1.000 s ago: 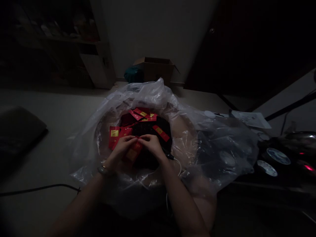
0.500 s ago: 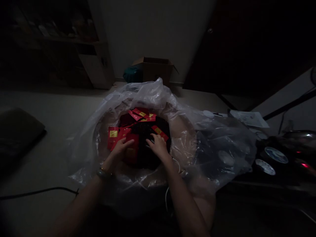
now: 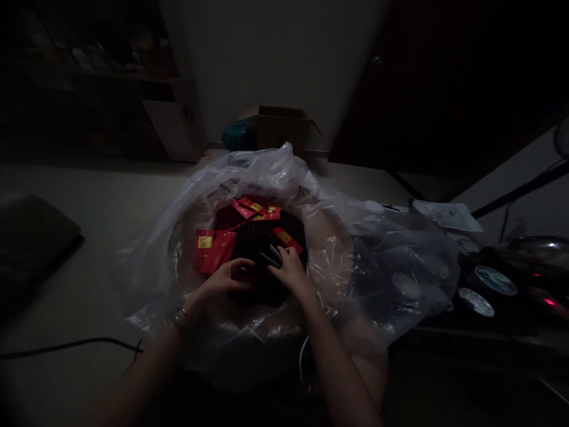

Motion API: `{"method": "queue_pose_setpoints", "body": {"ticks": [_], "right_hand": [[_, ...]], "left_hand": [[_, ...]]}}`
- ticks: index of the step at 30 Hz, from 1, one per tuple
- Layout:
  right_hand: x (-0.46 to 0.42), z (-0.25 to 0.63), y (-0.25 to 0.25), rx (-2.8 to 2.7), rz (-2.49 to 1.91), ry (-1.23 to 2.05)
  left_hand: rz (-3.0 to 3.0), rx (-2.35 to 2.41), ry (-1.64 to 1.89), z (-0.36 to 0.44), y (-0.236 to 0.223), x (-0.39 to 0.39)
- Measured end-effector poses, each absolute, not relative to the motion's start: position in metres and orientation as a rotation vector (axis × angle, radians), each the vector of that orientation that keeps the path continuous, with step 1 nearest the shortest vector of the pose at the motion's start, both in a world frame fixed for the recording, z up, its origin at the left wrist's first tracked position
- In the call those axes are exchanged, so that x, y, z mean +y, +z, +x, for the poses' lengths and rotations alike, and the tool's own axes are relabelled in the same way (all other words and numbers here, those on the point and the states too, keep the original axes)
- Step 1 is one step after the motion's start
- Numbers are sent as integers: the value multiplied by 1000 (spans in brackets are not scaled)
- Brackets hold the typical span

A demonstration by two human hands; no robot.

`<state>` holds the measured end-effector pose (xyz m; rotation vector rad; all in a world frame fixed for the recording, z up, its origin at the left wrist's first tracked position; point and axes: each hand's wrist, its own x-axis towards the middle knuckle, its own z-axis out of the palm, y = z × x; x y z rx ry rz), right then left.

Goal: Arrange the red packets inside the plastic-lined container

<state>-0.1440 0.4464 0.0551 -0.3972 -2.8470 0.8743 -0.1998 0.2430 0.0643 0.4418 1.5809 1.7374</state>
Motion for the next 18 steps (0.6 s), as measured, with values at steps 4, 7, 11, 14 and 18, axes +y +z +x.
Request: {"method": "queue_pose_setpoints", "body": {"ticks": [4,7,11,14,18], "right_hand": [[462,-137,79,-2662,-237,1220],[463,-128,101,-2624,-104,1462],[451,-127,118,-2711,27,1541],[440,-136,120,-2775,55,1557],[432,-147,122,-2784,55,1682]], "left_hand": [[320,1665,1689,-204,61,243],[259,1741,1749,-207,65,244],[296,1683,1743,-209,71,248],[339,1648,1690,-208,70,250],[381,1654,1651,-206,69,250]]}}
